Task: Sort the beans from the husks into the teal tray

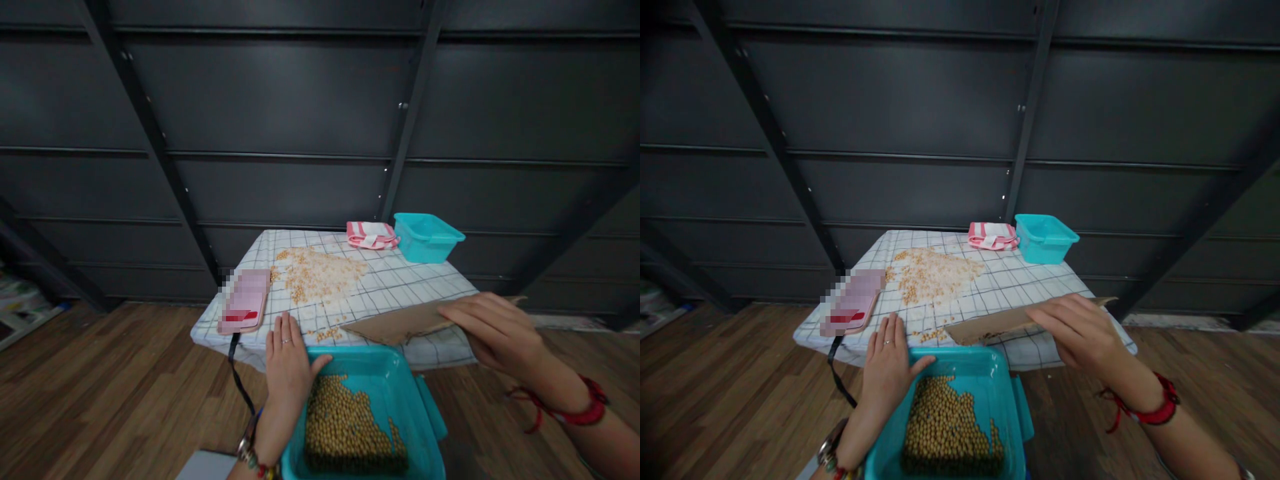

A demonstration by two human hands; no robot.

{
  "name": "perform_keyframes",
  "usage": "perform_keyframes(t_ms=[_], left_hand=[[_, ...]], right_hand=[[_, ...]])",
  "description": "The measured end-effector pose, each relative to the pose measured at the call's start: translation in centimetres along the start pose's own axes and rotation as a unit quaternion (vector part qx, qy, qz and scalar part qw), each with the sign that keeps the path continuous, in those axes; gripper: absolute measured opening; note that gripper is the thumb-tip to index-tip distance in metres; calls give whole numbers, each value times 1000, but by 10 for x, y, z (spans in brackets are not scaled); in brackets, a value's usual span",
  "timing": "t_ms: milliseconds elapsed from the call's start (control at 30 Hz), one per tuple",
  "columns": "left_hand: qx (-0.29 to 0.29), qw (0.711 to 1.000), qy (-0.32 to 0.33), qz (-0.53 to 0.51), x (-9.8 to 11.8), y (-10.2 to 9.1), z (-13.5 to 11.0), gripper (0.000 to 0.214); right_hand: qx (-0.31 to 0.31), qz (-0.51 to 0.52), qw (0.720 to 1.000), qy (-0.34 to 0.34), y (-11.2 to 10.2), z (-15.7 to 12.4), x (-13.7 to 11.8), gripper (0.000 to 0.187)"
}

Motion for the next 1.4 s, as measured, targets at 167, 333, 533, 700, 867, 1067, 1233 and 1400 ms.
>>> perform_keyframes(t_ms=[167, 333, 533, 700, 867, 1067, 1233, 1400], left_hand=[[-7, 1000, -6, -10, -1, 0, -1, 85], [4, 1000, -3, -7, -1, -3, -3, 84], [-3, 1000, -4, -8, 0, -4, -2, 85], [-4, 1000, -7, -19, 0, -2, 0, 84], [-3, 1000, -8, -23, 0, 1, 0, 82], [-1, 1000, -10, -25, 1, -1, 1, 80], [-4, 1000, -10, -25, 2, -2, 2, 79], [-10, 1000, -11, -17, 3, -3, 3, 80]], right_hand=[[-10, 0, 1000, -4, 3, 9, -4, 42], [5, -7, 1000, -4, 4, 11, -4, 42], [1, 9, 1000, -20, 6, 11, -6, 40], [-6, 2, 1000, -20, 4, 7, -6, 44], [-8, 15, 1000, -15, 3, 4, -5, 46], [-6, 27, 999, -17, 0, 3, -7, 43], [-20, 28, 999, -19, 2, 2, -8, 39], [-19, 35, 999, -24, 1, 1, -9, 37]])
Point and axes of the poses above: each hand's wrist, its own z-axis towards the middle knuckle, its own y-axis out of the palm, x = y × z, the point moved 9 cm from there along z, towards the middle knuckle, and after that the axes turned 10 degrees about -x, right-handed, at the moved point
